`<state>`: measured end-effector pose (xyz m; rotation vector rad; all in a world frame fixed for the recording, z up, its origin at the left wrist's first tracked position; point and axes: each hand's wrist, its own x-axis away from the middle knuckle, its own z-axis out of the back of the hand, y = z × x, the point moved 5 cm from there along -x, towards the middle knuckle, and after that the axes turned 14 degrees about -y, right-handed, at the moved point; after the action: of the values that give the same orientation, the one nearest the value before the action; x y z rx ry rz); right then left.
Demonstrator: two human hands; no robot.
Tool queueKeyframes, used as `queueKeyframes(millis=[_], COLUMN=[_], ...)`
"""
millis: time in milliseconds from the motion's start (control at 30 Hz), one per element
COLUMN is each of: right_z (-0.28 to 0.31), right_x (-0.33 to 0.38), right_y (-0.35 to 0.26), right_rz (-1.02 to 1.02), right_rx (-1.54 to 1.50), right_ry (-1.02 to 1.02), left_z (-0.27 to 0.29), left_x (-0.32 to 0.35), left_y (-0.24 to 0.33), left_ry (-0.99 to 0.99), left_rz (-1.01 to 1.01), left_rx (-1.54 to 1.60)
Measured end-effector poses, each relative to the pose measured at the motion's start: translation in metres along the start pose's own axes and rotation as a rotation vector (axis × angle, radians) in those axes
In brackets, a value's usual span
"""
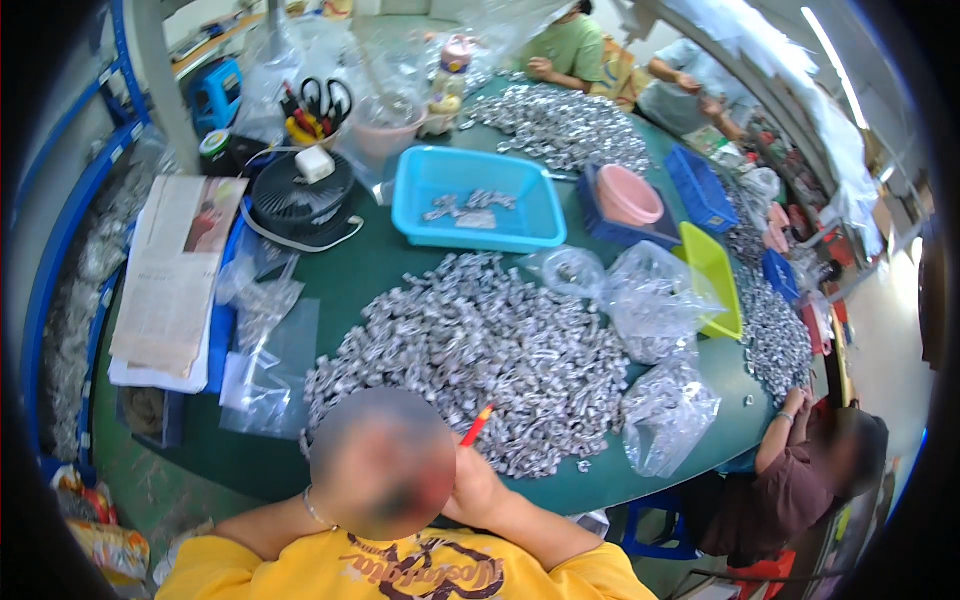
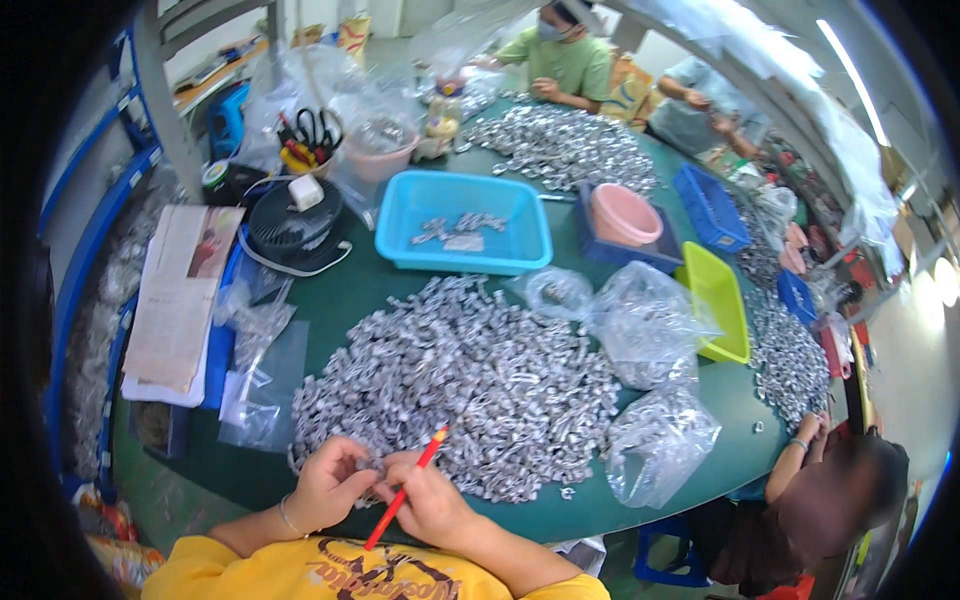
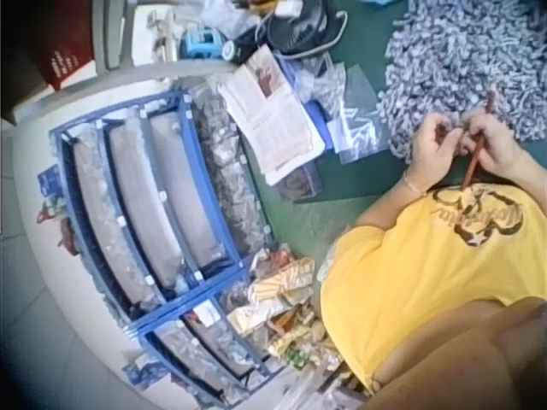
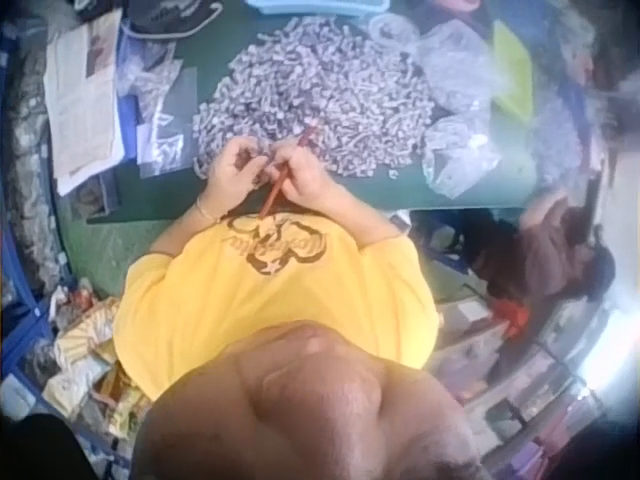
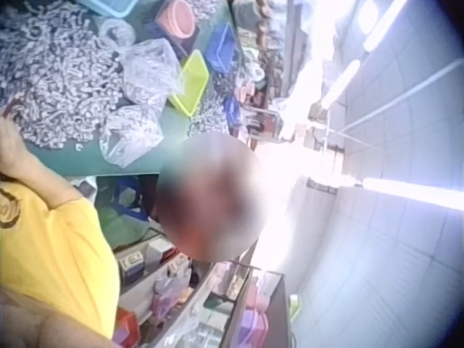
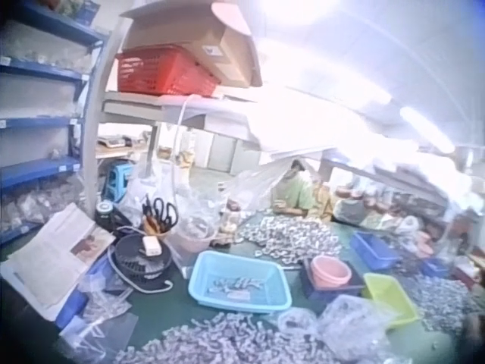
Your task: The person picks up small metal components from a large pile on a workbench and uses a red tool to press or secure a small white insert into each metal piece before setting them aside.
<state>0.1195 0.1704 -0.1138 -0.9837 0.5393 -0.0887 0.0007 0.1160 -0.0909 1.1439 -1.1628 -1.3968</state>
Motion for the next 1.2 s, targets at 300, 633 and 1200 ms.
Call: queueKeyframes(millis=[300, 633, 1200], right_z=[0.018, 0.026, 0.027], right_x=[-0.007, -0.014, -0.019], right_y=[-0.012, -0.031, -0.041], right_rz=[0.054, 0.055, 0.115], right_rx=[-0.048, -0.049, 0.084], right_ry=[-0.038, -0.037, -0.118], left_z=[-0.004, -0.011, -0.004], left_x=[0.012, 0.016, 0.013], left_y=[-0.028, -0.033, 0.003], left_ry=[-0.256, -0.436, 0.032], left_rz=[0.086, -0.003, 0.146], left_rx=[0.272, -0.058, 0.15])
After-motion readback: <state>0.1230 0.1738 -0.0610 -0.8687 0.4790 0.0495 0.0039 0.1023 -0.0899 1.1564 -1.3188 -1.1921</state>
